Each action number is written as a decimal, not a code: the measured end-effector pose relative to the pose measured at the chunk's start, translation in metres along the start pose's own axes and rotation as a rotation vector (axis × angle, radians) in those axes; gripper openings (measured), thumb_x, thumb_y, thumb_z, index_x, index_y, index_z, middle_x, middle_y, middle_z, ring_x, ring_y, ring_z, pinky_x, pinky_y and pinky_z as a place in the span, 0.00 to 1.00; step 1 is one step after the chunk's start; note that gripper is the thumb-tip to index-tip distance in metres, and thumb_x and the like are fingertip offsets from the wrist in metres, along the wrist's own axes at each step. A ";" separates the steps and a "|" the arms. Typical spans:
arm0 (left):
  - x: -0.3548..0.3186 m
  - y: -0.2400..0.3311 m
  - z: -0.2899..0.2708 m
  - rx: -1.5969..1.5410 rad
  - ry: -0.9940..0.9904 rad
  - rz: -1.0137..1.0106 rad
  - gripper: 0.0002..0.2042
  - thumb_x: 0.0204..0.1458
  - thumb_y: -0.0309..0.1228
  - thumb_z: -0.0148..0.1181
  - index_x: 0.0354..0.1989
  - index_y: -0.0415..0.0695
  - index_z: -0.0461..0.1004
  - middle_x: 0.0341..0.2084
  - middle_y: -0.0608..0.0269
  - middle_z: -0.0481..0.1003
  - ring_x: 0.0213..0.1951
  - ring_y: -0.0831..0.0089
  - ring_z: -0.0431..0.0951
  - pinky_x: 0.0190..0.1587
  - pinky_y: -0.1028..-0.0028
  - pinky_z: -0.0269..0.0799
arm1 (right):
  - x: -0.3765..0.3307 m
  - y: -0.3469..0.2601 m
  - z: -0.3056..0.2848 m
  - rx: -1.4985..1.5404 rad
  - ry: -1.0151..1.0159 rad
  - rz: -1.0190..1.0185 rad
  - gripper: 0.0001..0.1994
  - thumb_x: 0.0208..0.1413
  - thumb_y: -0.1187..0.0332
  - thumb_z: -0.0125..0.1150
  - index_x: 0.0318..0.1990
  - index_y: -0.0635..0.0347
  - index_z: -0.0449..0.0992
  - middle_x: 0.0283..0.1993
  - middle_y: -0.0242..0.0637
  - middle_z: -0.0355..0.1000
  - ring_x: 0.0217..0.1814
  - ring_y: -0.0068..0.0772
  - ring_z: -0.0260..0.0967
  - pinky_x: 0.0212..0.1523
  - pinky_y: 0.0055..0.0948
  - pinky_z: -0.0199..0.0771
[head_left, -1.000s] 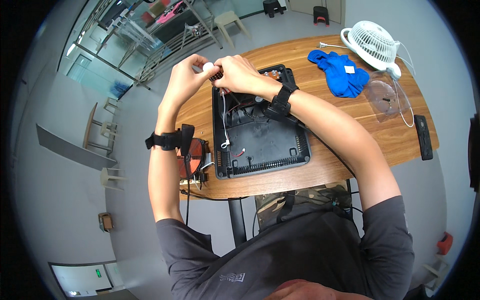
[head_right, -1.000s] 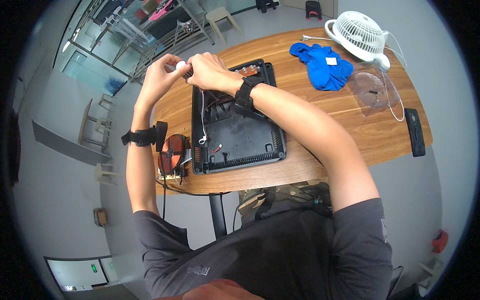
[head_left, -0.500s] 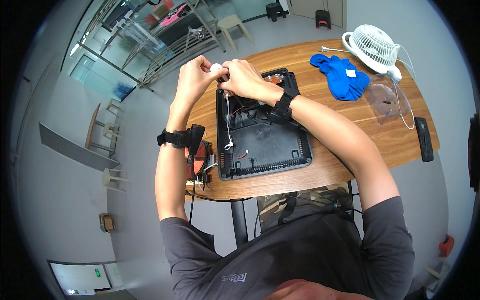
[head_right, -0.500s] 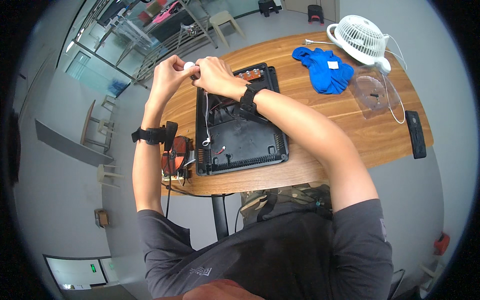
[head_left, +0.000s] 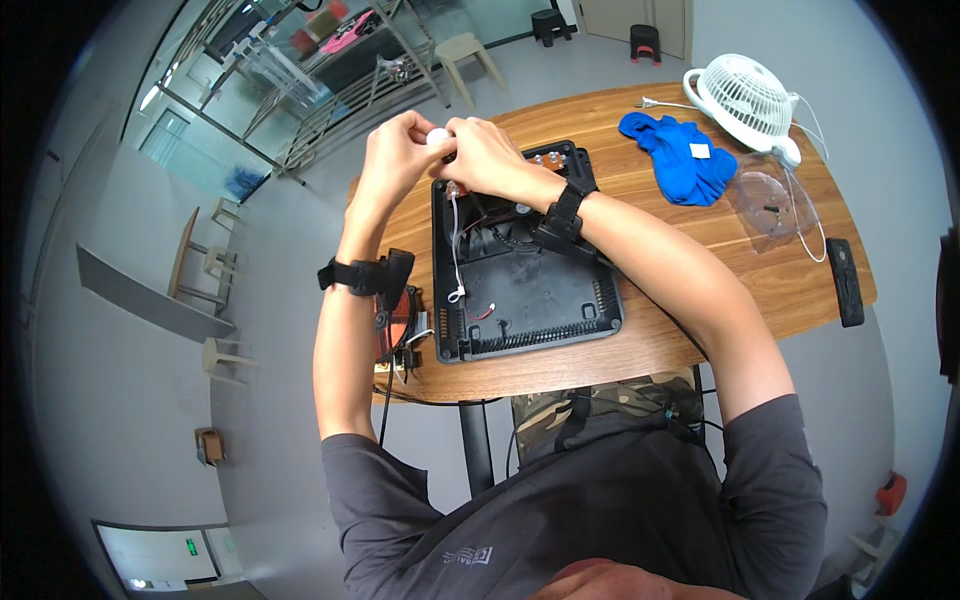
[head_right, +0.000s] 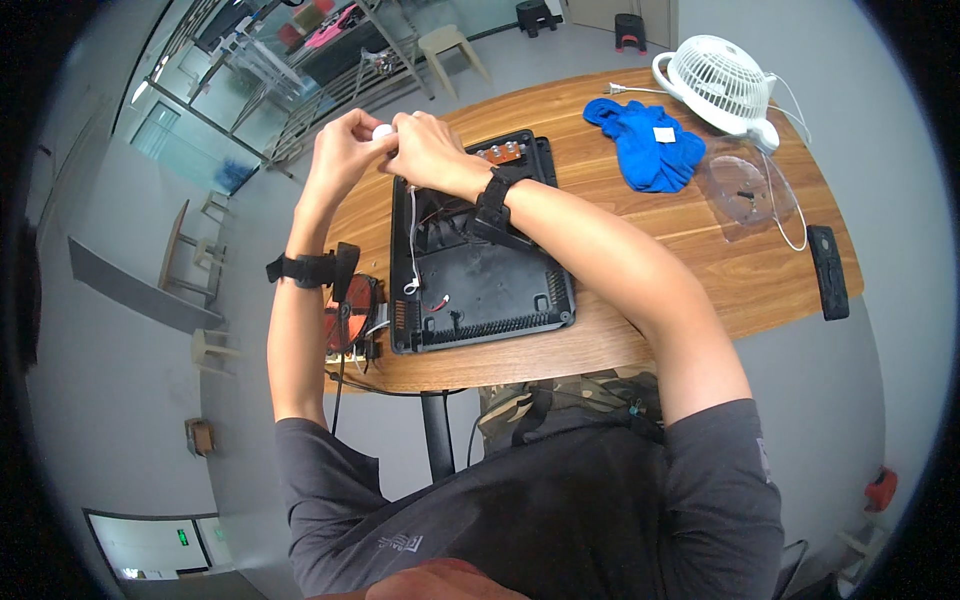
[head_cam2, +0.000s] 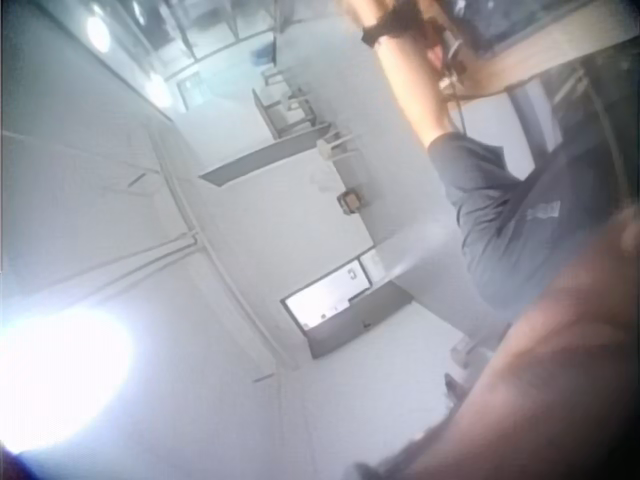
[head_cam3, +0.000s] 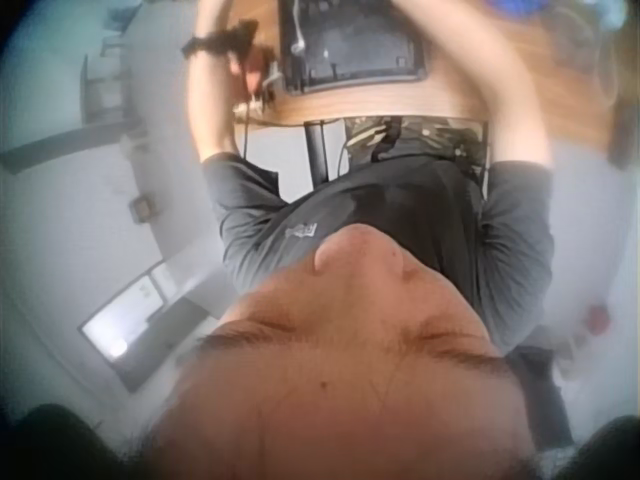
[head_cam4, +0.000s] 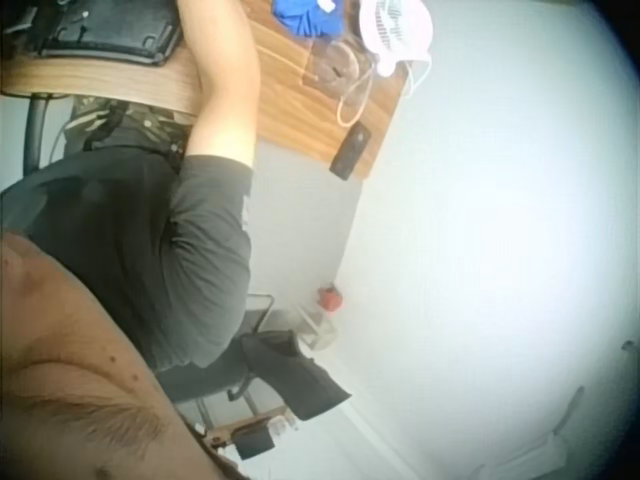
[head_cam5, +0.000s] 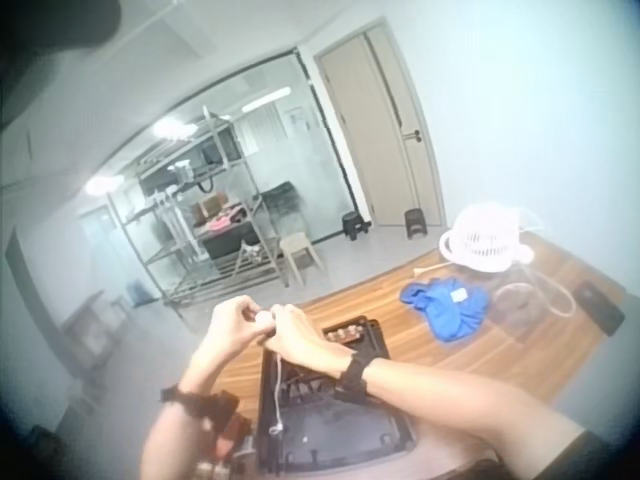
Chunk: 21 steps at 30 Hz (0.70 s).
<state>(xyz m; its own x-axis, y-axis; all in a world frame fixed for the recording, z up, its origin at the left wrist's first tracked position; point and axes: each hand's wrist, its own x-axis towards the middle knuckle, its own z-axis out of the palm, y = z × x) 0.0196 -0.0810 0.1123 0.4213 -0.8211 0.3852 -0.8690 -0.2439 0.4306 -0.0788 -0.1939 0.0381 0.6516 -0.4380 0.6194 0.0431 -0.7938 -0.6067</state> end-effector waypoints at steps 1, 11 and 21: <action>0.004 -0.003 0.004 0.062 0.028 0.001 0.19 0.45 0.41 0.74 0.32 0.35 0.79 0.23 0.60 0.80 0.27 0.77 0.78 0.32 0.74 0.73 | 0.001 0.000 -0.002 0.023 -0.033 0.037 0.20 0.45 0.60 0.74 0.40 0.67 0.79 0.32 0.51 0.79 0.42 0.55 0.79 0.45 0.45 0.77; -0.001 -0.007 -0.012 -0.066 -0.096 0.159 0.17 0.54 0.36 0.69 0.47 0.39 0.82 0.32 0.62 0.82 0.31 0.76 0.78 0.40 0.72 0.75 | 0.011 0.001 -0.014 0.141 -0.295 0.117 0.17 0.49 0.65 0.68 0.42 0.69 0.76 0.38 0.58 0.79 0.46 0.58 0.78 0.46 0.49 0.77; 0.001 -0.001 0.000 0.179 0.028 -0.073 0.21 0.48 0.45 0.74 0.28 0.36 0.77 0.25 0.54 0.79 0.26 0.72 0.78 0.32 0.70 0.74 | -0.002 -0.005 -0.009 0.083 -0.122 0.099 0.27 0.45 0.61 0.76 0.47 0.70 0.73 0.39 0.58 0.79 0.47 0.59 0.78 0.48 0.48 0.77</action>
<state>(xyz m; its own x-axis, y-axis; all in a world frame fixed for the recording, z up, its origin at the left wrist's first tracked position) 0.0206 -0.0815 0.1127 0.4901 -0.7834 0.3821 -0.8669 -0.3924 0.3074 -0.0874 -0.1925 0.0444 0.7423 -0.4544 0.4924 0.0329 -0.7094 -0.7041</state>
